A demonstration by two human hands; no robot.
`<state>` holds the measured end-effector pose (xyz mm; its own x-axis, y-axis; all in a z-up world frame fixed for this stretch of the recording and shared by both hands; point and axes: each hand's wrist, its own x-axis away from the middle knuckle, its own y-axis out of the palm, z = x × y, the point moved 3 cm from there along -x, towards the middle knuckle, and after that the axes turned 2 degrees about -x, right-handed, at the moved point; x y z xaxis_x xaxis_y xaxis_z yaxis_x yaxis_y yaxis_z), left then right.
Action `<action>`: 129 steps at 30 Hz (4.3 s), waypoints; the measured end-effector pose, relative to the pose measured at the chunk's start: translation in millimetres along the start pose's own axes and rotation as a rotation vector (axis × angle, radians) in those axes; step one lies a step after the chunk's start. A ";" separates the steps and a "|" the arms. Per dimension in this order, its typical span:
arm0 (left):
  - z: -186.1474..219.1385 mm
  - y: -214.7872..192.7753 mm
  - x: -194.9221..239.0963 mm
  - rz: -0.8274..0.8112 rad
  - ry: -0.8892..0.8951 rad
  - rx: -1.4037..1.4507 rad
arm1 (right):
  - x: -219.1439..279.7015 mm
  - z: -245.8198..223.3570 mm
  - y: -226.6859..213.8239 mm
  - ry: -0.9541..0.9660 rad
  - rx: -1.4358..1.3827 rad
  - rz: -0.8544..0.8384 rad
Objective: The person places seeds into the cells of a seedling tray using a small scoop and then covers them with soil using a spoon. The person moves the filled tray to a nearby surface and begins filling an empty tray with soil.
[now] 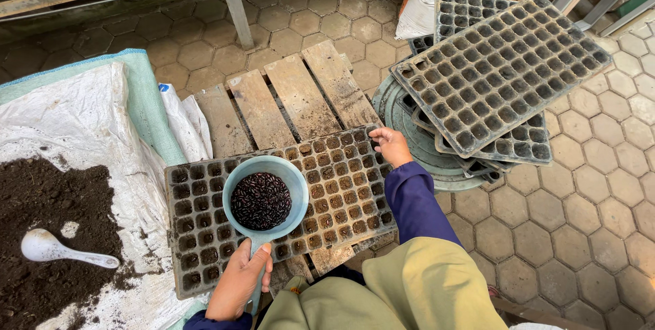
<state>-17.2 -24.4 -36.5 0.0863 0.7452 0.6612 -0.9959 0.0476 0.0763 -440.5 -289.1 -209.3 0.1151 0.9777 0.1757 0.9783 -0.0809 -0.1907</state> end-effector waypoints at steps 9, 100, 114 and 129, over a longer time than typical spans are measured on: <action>-17.1 16.3 -6.8 -0.113 0.011 -0.029 | 140.8 -165.2 98.0 -0.231 -0.020 -0.464; -16.2 -2.2 23.7 -0.041 -0.007 0.003 | 52.8 16.7 37.3 0.080 0.122 -0.116; -10.8 0.2 33.0 -0.060 0.001 -0.042 | 91.4 28.5 30.7 0.069 -0.166 -0.208; -13.8 0.2 32.4 -0.084 0.024 -0.026 | 99.5 19.4 41.0 -0.008 0.065 -0.023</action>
<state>-14.9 8.9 -25.4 0.1690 0.7538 0.6350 -0.9856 0.1275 0.1110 -392.3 -191.4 -218.4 0.0906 0.9807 0.1734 0.9673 -0.0453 -0.2494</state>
